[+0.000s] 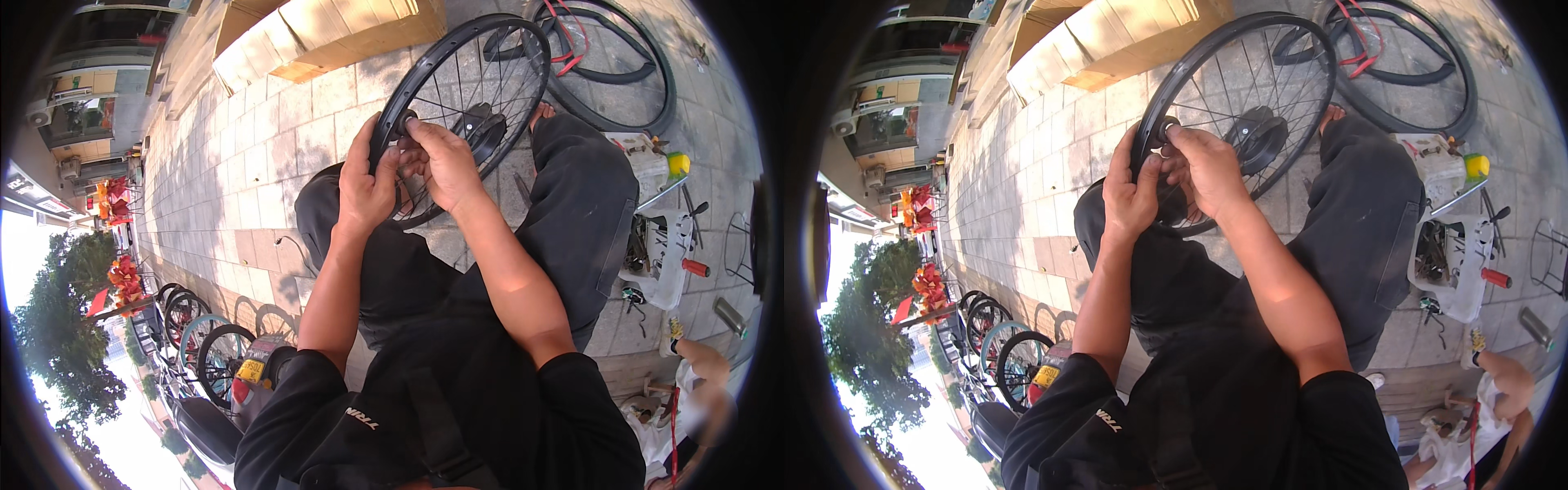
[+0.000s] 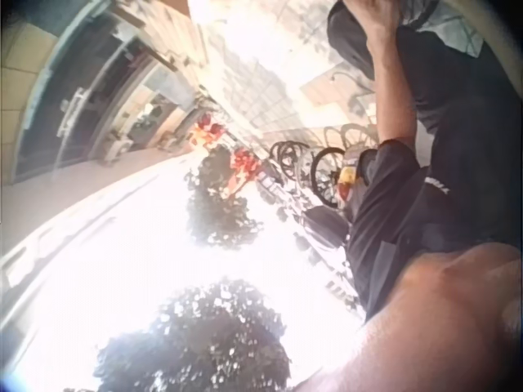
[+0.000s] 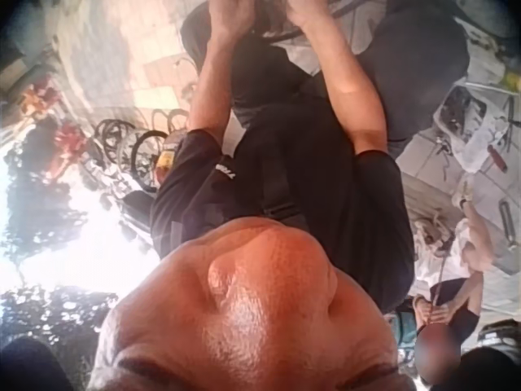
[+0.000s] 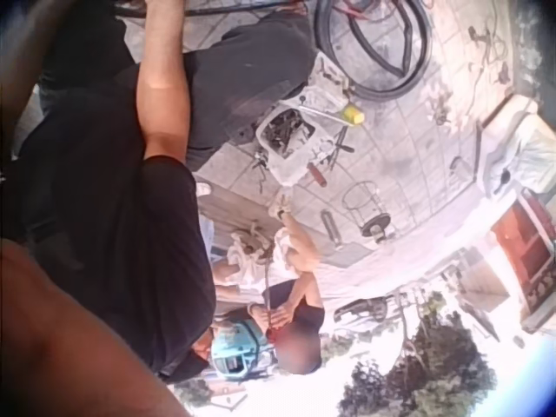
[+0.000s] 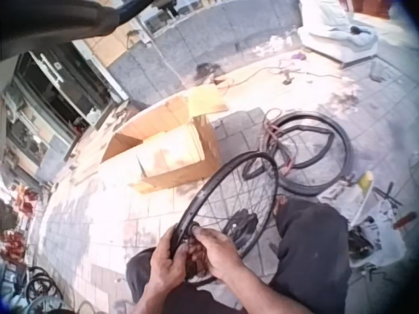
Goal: The person is seated on the ground, working on a bicycle wheel. They repeatedly manipulate the tire bead and rim, attempting to seat the tire onto the wheel rim by hand.
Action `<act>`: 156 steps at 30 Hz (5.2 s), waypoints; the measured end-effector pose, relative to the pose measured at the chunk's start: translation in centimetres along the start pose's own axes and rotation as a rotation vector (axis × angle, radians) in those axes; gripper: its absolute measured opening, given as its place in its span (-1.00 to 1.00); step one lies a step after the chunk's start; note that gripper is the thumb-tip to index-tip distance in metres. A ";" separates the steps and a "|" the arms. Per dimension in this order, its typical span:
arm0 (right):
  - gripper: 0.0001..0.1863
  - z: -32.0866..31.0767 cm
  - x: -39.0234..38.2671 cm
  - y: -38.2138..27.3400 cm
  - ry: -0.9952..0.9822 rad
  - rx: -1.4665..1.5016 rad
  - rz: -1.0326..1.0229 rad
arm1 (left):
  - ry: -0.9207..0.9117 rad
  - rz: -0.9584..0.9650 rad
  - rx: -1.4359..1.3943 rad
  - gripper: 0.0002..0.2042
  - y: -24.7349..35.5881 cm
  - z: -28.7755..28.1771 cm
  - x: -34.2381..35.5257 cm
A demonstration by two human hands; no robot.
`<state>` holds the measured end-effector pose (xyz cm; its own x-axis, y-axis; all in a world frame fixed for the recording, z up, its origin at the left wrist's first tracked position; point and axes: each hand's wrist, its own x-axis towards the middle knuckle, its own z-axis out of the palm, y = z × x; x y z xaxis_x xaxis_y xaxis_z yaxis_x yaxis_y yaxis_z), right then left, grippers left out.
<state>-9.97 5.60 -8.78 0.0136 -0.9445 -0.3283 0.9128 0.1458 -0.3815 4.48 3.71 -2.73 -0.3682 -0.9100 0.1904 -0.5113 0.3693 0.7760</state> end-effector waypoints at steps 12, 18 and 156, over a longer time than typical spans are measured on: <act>-0.72 0.3 -0.5 -1.5 0.260 -0.033 -0.061 | -0.105 0.004 -0.042 -0.41 0.2 -0.6 1.2; -0.70 0.0 -1.4 -0.9 0.211 -0.232 0.033 | -0.054 -0.050 0.060 -0.36 0.4 -0.4 0.9; -0.57 -3.8 -1.3 0.2 -0.052 0.151 0.271 | 0.199 0.171 0.246 -0.68 1.0 2.5 0.1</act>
<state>-11.34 7.94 -11.70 0.2823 -0.8916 -0.3540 0.9233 0.3528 -0.1522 1.99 4.46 -3.43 -0.3182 -0.8410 0.4376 -0.6356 0.5317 0.5597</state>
